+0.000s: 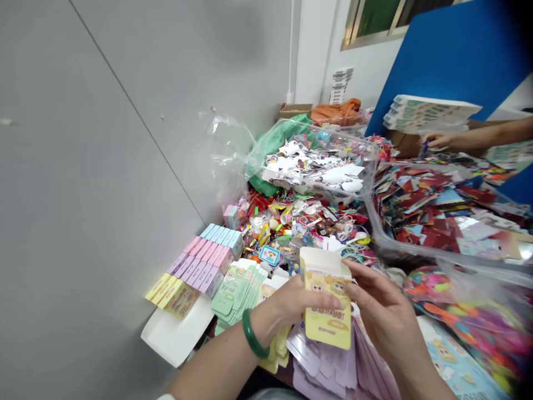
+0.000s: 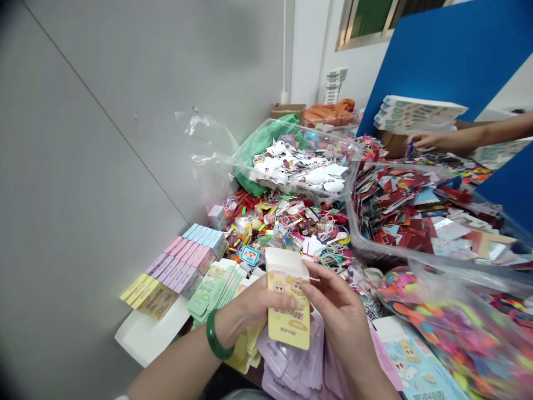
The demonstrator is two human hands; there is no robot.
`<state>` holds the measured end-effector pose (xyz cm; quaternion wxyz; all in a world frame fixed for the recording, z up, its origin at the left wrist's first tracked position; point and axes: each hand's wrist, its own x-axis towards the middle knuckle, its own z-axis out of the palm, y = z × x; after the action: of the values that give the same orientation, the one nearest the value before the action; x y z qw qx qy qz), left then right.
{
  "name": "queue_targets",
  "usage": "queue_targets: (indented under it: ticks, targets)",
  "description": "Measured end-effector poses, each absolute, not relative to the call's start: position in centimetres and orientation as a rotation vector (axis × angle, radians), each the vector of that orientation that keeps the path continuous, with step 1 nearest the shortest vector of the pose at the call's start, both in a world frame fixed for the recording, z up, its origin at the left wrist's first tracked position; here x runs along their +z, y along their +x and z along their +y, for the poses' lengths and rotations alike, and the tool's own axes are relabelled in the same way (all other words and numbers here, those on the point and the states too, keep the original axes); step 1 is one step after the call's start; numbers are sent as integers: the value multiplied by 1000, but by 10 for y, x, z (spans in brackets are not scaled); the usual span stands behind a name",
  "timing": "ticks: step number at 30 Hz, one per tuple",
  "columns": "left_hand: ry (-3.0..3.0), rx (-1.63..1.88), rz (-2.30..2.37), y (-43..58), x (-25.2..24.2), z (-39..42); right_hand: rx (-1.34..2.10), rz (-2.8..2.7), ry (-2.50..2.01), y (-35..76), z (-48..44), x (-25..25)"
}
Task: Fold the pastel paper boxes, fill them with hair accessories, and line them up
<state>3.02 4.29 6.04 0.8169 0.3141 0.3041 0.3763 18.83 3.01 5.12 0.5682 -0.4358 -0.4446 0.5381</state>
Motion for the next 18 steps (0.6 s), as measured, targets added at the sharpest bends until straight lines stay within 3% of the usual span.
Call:
queue_targets:
  ticks: [7, 14, 18]
  targets:
    - [725, 876, 851, 45, 57, 42, 1199, -852, -1228, 190, 33, 33]
    - [1518, 1128, 1175, 36, 59, 39, 1243, -797, -1119, 188, 39, 28]
    - [1413, 1129, 1280, 40, 62, 41, 1266, -840, -1111, 186, 38, 26]
